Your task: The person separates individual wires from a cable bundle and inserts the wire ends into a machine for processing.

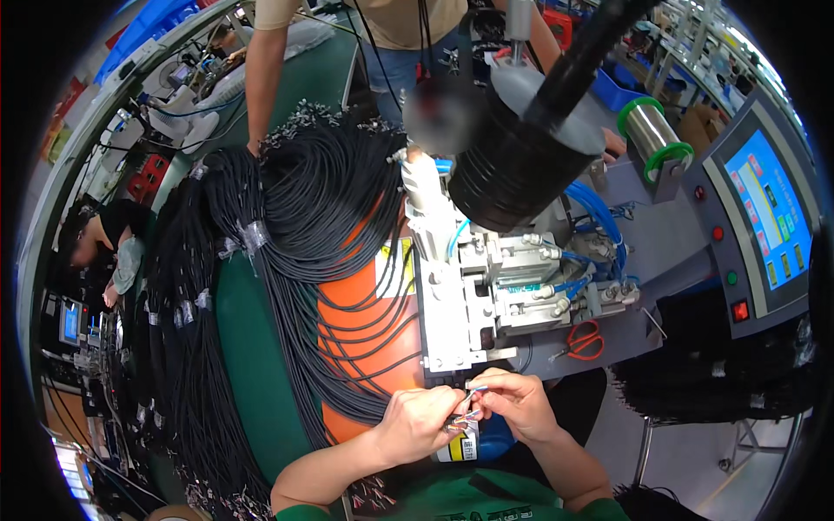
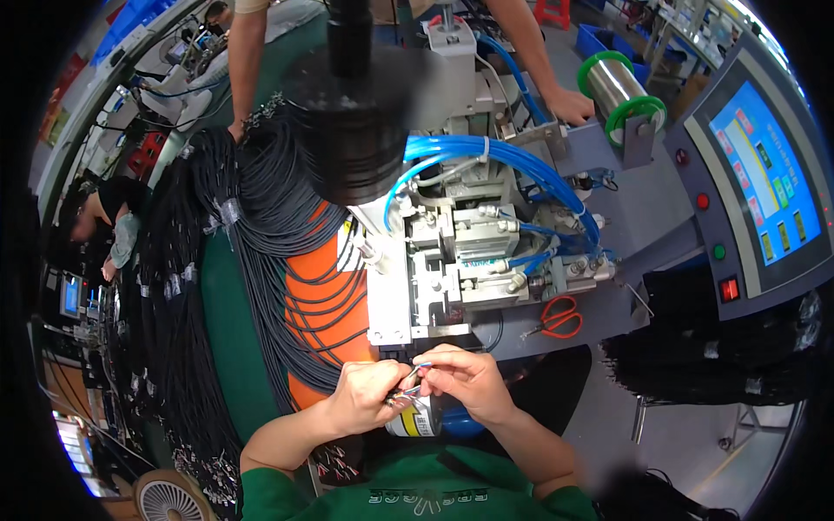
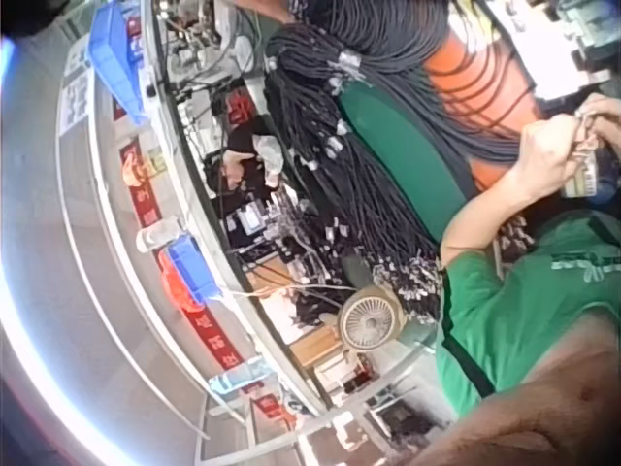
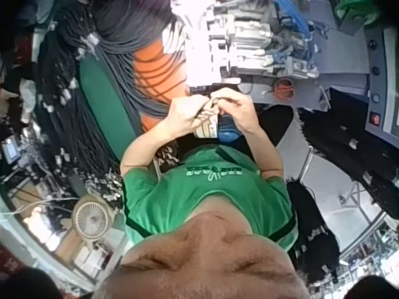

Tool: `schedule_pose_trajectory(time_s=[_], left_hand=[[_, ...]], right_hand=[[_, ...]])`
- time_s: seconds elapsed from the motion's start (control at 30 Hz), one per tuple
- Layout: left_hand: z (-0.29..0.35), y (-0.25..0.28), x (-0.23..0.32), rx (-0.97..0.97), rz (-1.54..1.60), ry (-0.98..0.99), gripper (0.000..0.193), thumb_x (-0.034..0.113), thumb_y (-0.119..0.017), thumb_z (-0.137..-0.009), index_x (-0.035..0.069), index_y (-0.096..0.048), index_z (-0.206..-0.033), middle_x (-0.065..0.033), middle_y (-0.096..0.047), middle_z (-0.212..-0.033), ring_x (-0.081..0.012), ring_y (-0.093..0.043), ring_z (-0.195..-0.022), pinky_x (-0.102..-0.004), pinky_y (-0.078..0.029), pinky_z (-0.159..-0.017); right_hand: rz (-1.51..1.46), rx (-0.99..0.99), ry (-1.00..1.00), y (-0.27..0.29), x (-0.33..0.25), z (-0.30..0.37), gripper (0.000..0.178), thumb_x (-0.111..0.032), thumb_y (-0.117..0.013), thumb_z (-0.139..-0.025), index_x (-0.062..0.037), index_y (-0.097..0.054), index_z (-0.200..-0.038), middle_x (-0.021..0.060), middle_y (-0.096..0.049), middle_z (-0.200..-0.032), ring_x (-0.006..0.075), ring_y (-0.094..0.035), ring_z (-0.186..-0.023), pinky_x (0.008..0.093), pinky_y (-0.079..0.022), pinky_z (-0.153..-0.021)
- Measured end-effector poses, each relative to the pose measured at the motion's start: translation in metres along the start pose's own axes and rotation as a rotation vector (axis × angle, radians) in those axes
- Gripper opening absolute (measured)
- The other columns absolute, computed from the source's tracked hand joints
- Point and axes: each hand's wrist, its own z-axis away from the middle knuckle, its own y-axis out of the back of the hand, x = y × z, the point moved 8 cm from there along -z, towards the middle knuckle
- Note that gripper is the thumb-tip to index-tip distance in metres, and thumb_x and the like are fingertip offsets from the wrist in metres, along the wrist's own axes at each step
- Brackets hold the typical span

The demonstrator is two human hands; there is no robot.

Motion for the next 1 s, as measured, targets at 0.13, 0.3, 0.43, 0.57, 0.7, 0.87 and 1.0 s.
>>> schedule_pose_trajectory(time_s=[0.13,0.3,0.43,0.57,0.7,0.87,1.0], left_hand=[[0.003,-0.004,0.0,-0.042,0.04,0.019,0.021,0.004,-0.071,-0.068,0.003,-0.059,-0.085,-0.0069,-0.054,-0.064,-0.0245,-0.057,-0.052,-0.0325,-0.045,-0.047],[0.003,-0.008,-0.007,-0.211,0.216,0.096,0.016,0.002,-0.065,-0.071,0.002,-0.058,-0.085,-0.0084,-0.058,-0.066,-0.0246,-0.058,-0.054,-0.0326,-0.046,-0.05],[0.006,-0.018,-0.019,-0.345,0.396,0.242,0.013,0.003,-0.064,-0.072,0.001,-0.059,-0.084,-0.0108,-0.061,-0.068,-0.0255,-0.06,-0.056,-0.0324,-0.048,-0.053],[0.005,-0.016,-0.015,-0.286,0.179,0.213,0.011,0.007,-0.068,-0.071,0.003,-0.06,-0.077,-0.0098,-0.061,-0.064,-0.025,-0.062,-0.055,-0.0314,-0.048,-0.052],[0.008,-0.011,0.007,-0.123,-0.091,0.022,0.02,0.012,-0.073,-0.068,0.005,-0.061,-0.083,-0.0047,-0.056,-0.062,-0.0214,-0.057,-0.049,-0.0327,-0.046,-0.048],[0.01,-0.002,0.01,-0.13,-0.362,-0.012,0.046,0.008,-0.067,-0.062,0.0,-0.062,-0.107,-0.0062,-0.058,-0.087,-0.0194,-0.057,-0.067,-0.031,-0.048,-0.057],[0.012,-0.007,0.01,-0.168,-0.375,-0.018,0.051,0.007,-0.066,-0.061,0.0,-0.061,-0.111,-0.0067,-0.058,-0.092,-0.0205,-0.056,-0.073,-0.0312,-0.048,-0.06]], right_hand=[[0.138,0.014,-0.014,0.005,-0.002,0.005,0.019,0.003,-0.058,-0.089,0.004,-0.065,-0.106,0.0094,-0.062,-0.096,0.011,-0.063,-0.075,0.0196,-0.047,-0.059],[0.254,-0.018,-0.01,0.001,-0.012,0.004,0.017,0.004,-0.059,-0.088,0.0039,-0.066,-0.103,0.0088,-0.063,-0.095,0.0094,-0.062,-0.068,0.0179,-0.044,-0.053],[0.252,-0.055,-0.028,0.002,-0.012,0.002,0.015,0.004,-0.061,-0.087,0.0039,-0.067,-0.1,0.0082,-0.063,-0.095,0.0078,-0.061,-0.066,0.0175,-0.044,-0.052],[0.568,0.013,0.137,0.005,-0.016,-0.001,0.007,0.002,-0.065,-0.081,0.0035,-0.065,-0.088,0.0055,-0.063,-0.082,0.0056,-0.059,-0.059,0.0203,-0.044,-0.049],[1.238,0.181,0.489,-0.023,-0.042,0.008,0.007,-0.004,-0.067,-0.073,-0.0036,-0.061,-0.076,0.0069,-0.058,-0.075,0.0192,-0.059,-0.053,0.0288,-0.047,-0.047],[1.48,0.147,0.417,-0.028,-0.043,0.001,0.009,-0.008,-0.065,-0.075,-0.0046,-0.057,-0.071,0.007,-0.052,-0.07,0.0237,-0.058,-0.053,0.0327,-0.046,-0.047],[1.413,0.129,0.382,-0.022,-0.037,0.0,0.007,-0.006,-0.063,-0.076,-0.0028,-0.057,-0.077,0.0083,-0.056,-0.075,0.0257,-0.06,-0.056,0.035,-0.047,-0.049]])
